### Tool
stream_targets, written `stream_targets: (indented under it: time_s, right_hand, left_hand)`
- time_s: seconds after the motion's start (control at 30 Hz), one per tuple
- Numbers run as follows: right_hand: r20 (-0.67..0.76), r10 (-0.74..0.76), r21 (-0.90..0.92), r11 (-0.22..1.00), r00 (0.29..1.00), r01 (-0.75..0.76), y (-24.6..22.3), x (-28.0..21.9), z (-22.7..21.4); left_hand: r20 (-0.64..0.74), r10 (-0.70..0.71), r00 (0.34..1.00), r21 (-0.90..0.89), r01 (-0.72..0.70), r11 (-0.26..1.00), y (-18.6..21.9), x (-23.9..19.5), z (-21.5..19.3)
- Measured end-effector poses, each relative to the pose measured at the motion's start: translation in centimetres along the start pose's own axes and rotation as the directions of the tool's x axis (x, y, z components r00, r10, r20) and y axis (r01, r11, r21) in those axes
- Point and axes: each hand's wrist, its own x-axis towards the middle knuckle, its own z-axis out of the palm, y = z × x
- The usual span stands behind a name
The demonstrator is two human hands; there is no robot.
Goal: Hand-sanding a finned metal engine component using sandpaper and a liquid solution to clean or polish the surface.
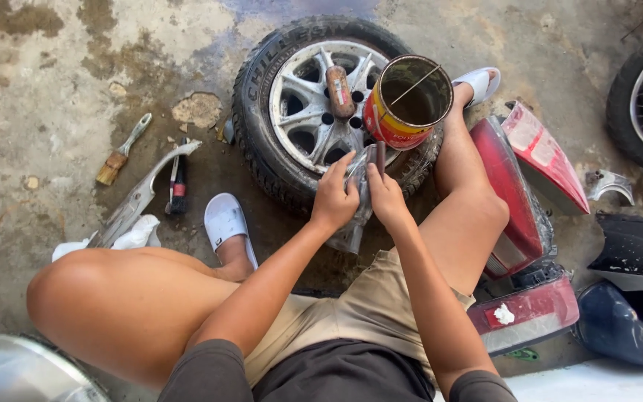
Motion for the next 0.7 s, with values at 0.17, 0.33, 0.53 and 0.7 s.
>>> stream_targets:
  time_s: [0.17, 0.33, 0.53, 0.7]
  right_hand:
    - [0.003, -0.098, 0.132, 0.987, 0.995, 0.096, -0.3, -6.5, 3.2]
    - [0.134, 0.073, -0.081, 0.995, 0.988, -0.062, -4.1, -6.8, 3.8]
    - [0.007, 0.008, 0.065, 0.998, 1.000, -0.008, -5.6, 0.2, 3.0]
    - [0.033, 0.055, -0.081, 0.995, 0.998, -0.052, -4.1, 2.4, 4.1]
  left_hand:
    - [-0.187, 0.078, 0.979, 0.025, -0.075, 0.997, -3.5, 1.2, -0.7]
    - [-0.221, 0.133, 0.966, -0.001, -0.136, 0.991, -4.1, 1.6, -2.2]
    - [-0.193, 0.051, 0.980, -0.054, -0.062, 0.997, -3.5, 1.2, -1.4]
    - [-0.212, -0.007, 0.977, -0.098, -0.014, 0.995, -4.2, 1.6, -2.1]
